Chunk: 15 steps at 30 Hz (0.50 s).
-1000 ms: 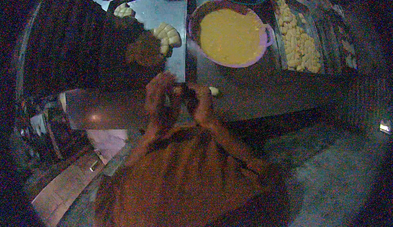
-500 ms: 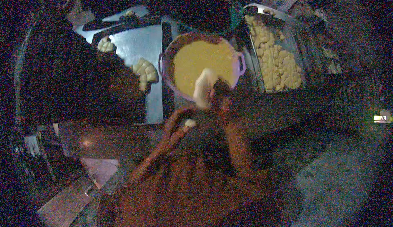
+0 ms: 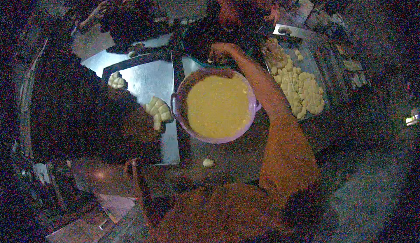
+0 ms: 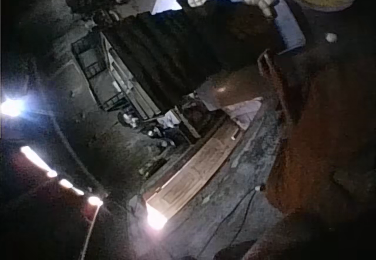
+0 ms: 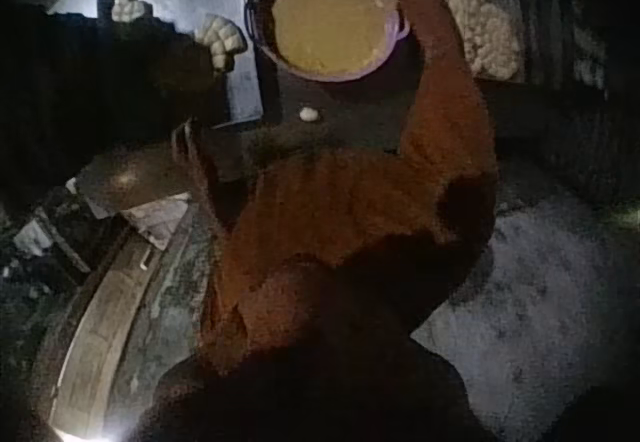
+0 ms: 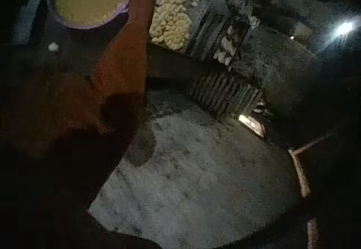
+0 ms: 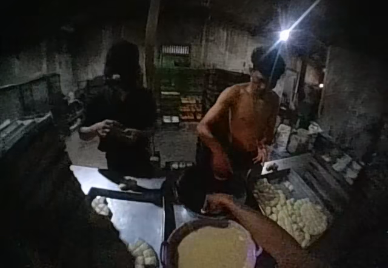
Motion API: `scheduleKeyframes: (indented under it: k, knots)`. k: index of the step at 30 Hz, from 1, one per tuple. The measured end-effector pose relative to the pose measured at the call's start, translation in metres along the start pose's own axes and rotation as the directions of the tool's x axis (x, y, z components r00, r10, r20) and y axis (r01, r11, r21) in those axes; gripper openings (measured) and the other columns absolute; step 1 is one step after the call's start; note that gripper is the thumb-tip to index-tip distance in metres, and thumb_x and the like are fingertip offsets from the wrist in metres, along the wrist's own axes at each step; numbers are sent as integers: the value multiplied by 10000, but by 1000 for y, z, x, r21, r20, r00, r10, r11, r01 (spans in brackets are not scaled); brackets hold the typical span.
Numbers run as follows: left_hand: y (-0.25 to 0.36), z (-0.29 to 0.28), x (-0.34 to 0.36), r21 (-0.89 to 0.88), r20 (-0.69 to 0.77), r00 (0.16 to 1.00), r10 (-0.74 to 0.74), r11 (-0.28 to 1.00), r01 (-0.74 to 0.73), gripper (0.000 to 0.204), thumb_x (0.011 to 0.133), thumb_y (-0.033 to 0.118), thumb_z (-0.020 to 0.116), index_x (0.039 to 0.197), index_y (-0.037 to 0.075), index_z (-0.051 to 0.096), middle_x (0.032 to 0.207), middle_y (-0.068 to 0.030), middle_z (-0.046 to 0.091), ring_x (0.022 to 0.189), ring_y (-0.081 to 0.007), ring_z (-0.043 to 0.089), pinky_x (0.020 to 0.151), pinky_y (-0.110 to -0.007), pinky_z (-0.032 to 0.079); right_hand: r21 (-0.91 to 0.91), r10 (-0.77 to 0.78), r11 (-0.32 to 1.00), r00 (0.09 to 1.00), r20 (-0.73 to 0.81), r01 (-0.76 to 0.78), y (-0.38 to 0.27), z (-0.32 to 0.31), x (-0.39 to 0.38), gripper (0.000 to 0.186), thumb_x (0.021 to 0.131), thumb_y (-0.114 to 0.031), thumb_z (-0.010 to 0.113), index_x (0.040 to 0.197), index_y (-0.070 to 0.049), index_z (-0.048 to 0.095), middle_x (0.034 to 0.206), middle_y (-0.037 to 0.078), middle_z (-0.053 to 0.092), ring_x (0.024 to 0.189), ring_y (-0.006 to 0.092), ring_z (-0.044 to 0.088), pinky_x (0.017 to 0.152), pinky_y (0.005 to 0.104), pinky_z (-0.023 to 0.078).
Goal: The person prepares bread rolls by hand, dipping small portions of dough into a bowl of yellow liquid and arranging them onto a metal tray.
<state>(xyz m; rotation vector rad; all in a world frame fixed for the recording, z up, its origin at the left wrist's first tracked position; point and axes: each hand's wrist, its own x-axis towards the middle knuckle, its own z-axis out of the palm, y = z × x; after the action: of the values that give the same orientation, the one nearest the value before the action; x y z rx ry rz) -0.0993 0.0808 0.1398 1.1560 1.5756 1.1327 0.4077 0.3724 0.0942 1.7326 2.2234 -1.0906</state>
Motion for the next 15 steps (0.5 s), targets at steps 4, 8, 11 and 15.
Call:
scheduleKeyframes:
  k: [4,8,11,15]
  knots:
    - [-16,3,-5,-150,-45,995,-88,986,80,199,946,192,518,937,29,633,933,-65,635,888,-164,585,845,-306,461,-38,53,998,992,117,-49,23,4,11,474,722,6,594,1163,-146,676,1028,54,709,769,162,620,660,363,514]
    - [1,10,-7,-22,-4,997,-77,997,77,184,940,179,532,936,26,635,929,-58,630,882,-164,585,845,-309,465,-211,62,977,989,135,-33,1,-13,10,448,750,-6,573,1158,-156,680,1033,51,707,837,173,632,703,360,516]
    - [-1,17,3,-99,76,995,-58,993,66,181,936,176,542,938,21,636,931,-56,627,877,-162,583,837,-314,471,-151,153,978,986,62,-143,41,-3,9,407,775,-29,581,1144,-162,688,1042,58,704,868,180,633,723,349,513]
    - [5,16,6,-157,58,997,-45,986,54,173,933,160,544,937,14,635,935,-59,624,873,-159,580,827,-316,474,-36,88,996,996,12,-87,-19,-13,-23,409,778,-14,576,1139,-169,689,1045,44,701,890,173,624,737,340,507]
